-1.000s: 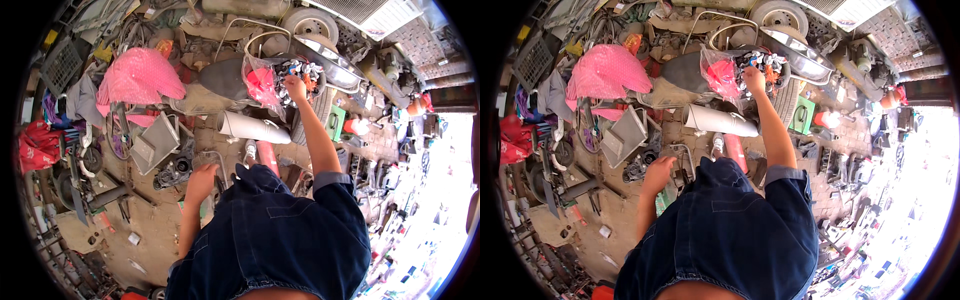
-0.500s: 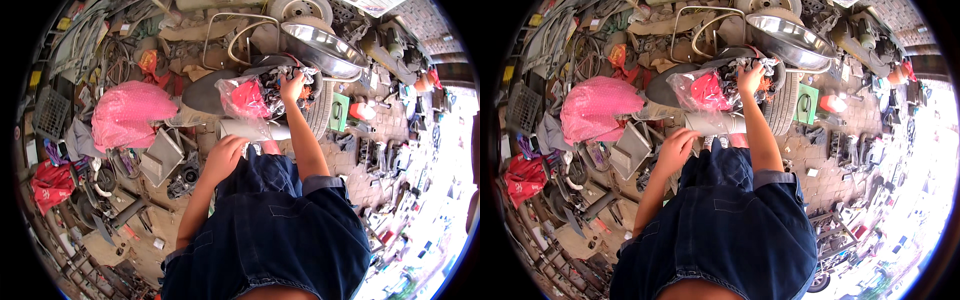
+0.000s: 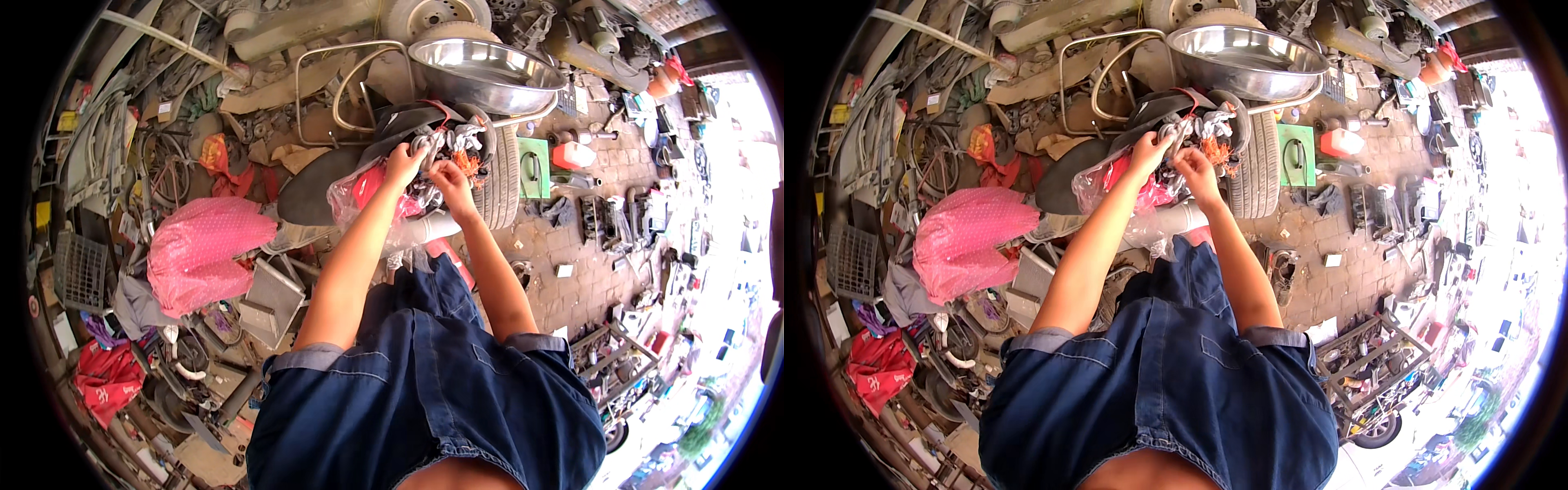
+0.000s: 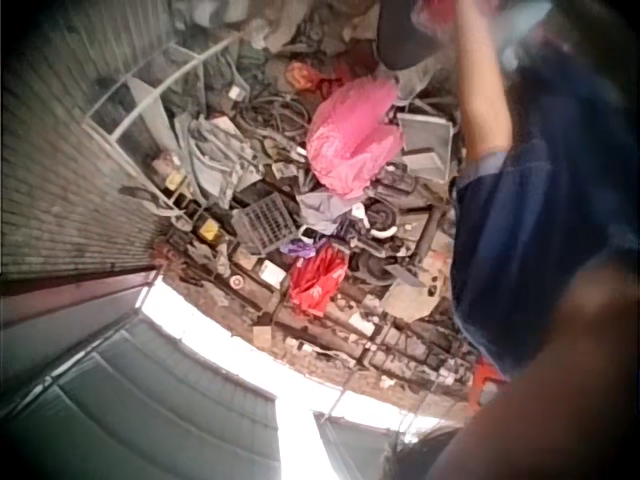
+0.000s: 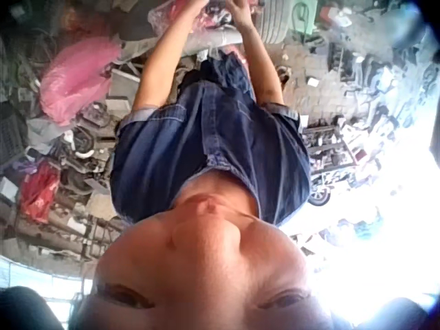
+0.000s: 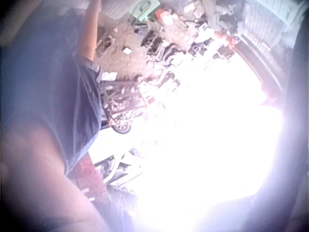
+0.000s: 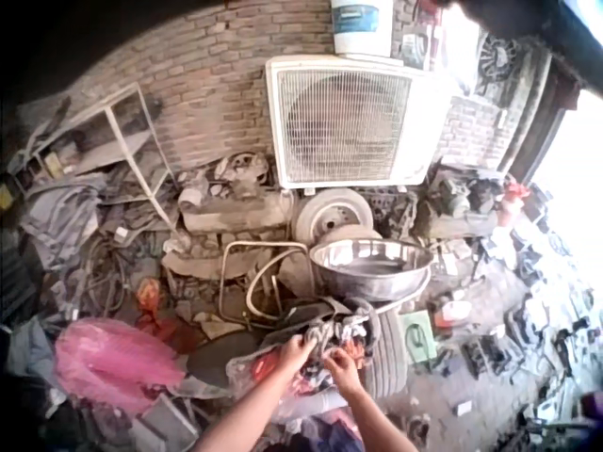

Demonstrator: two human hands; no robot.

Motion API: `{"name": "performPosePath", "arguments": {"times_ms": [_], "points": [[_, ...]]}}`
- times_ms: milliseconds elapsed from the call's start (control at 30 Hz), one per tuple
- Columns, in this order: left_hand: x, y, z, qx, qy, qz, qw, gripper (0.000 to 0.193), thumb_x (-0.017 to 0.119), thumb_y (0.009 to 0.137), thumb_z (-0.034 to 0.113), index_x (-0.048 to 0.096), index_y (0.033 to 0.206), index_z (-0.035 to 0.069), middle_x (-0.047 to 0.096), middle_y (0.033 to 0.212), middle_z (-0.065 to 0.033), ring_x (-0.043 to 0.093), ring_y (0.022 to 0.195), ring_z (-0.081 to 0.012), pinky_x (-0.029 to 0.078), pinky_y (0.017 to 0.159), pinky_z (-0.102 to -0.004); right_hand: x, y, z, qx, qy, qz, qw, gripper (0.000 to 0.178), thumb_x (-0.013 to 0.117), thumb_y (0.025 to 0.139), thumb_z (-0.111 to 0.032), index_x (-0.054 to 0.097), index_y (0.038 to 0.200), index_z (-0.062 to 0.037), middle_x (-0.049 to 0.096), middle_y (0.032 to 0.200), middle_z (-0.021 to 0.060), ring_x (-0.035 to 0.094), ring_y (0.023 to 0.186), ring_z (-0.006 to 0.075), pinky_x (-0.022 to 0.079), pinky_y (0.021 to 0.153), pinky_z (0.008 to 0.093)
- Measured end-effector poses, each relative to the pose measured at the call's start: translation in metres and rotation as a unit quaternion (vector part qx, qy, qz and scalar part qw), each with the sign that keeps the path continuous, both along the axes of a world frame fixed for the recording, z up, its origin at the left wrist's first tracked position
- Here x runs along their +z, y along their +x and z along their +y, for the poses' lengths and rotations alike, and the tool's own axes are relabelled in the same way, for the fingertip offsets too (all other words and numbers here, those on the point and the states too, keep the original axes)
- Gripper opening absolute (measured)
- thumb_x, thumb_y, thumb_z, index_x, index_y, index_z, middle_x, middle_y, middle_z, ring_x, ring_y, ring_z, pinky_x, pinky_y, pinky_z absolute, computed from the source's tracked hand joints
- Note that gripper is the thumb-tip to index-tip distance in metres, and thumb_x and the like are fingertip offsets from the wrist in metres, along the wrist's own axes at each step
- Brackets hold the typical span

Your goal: The person walks through a cluttered outdoor scrap yard, puts on work gloves, and begins sorting through various discarded items. They pick up a car fan assembly and a door panel, moving them to a designated pile. The person then handles a small fan motor and a white plastic pipe, inspecting them briefly before placing them down.

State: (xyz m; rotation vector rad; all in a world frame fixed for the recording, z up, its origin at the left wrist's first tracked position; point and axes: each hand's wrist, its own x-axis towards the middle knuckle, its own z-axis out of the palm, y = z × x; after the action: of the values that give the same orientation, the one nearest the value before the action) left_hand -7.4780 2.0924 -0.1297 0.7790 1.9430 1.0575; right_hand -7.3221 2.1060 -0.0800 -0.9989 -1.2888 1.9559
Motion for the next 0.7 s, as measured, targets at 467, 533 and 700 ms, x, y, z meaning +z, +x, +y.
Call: {"name": "performPosePath", "arguments": {"times_ms": [467, 533, 700], "points": [[0.090, -0.014, -0.052, 0.068, 0.073, 0.191, 0.977, 0.014, 0.060, 0.082, 0.012, 0.062, 0.087, 0.000, 0.059, 0.084, -0.0167, 0.057, 0.085, -0.0355, 0.044, 0.076, -0.0417, -0.025, -0.031, 0.035, -0.039, 0.373, -0.255, 0.891, 0.066, 0.064, 0.069, -0.002, 0.044, 0.132, -0.0084, 0.039, 0.130, 0.0185, 0.037, 0.122, 0.0379, 0.034, 0.102, 0.0406], [0.105, -0.021, -0.070, 0.084, 0.117, 0.197, 0.970, 0.012, 0.059, 0.082, 0.008, 0.061, 0.088, -0.001, 0.057, 0.082, -0.0160, 0.057, 0.081, -0.0353, 0.045, 0.072, -0.0416, -0.049, -0.032, 0.042, -0.067, 0.381, -0.334, 0.859, 0.069, 0.067, 0.067, -0.007, 0.043, 0.132, -0.0095, 0.040, 0.129, 0.0167, 0.038, 0.121, 0.0371, 0.034, 0.102, 0.0420], [0.175, -0.052, -0.135, 0.153, 0.175, 0.245, 0.941, 0.012, 0.059, 0.085, 0.008, 0.060, 0.090, -0.004, 0.055, 0.080, -0.0117, 0.055, 0.072, -0.0237, 0.044, 0.066, -0.0321, -0.074, -0.025, 0.059, -0.050, 0.382, -0.393, 0.835, 0.064, 0.071, 0.065, -0.014, 0.048, 0.125, -0.0079, 0.041, 0.130, 0.0134, 0.038, 0.120, 0.0361, 0.036, 0.100, 0.0432]]}}
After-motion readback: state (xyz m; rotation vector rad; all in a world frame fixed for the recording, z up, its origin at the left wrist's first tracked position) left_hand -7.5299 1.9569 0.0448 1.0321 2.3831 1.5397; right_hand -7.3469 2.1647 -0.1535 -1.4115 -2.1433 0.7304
